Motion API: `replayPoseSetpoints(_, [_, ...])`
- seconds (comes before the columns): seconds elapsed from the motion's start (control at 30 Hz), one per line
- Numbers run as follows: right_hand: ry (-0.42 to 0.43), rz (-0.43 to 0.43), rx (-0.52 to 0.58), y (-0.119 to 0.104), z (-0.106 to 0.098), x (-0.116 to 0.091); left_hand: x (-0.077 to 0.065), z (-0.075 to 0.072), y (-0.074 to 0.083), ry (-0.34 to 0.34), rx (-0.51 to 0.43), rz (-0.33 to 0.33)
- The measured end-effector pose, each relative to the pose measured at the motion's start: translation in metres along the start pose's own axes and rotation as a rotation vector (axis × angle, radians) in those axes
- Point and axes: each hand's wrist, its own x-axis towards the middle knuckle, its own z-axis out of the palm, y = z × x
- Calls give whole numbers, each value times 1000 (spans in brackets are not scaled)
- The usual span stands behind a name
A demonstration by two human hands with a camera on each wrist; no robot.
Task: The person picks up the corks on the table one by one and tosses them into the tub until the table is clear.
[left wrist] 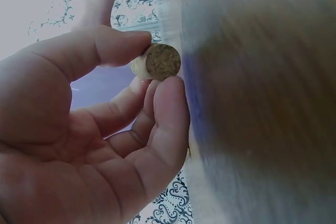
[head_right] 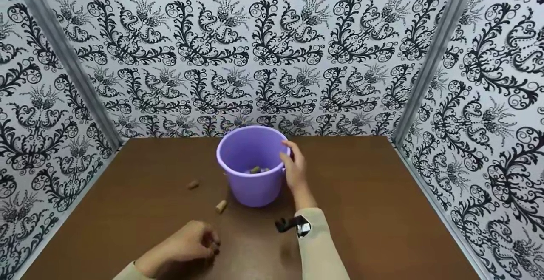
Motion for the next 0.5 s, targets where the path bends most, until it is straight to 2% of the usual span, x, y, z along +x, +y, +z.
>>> replayPoseSetpoints(0.17, [17,-16,-2,-1,1,1,3,-7,3,29,4,42])
replayPoseSetpoints(0.37, [13,-43,4,1,4,1,8,-21,9,108,33,116])
replayPoseSetpoints(0.5, [18,-38,6,1,3,-1,11,-31,15,142,11,115])
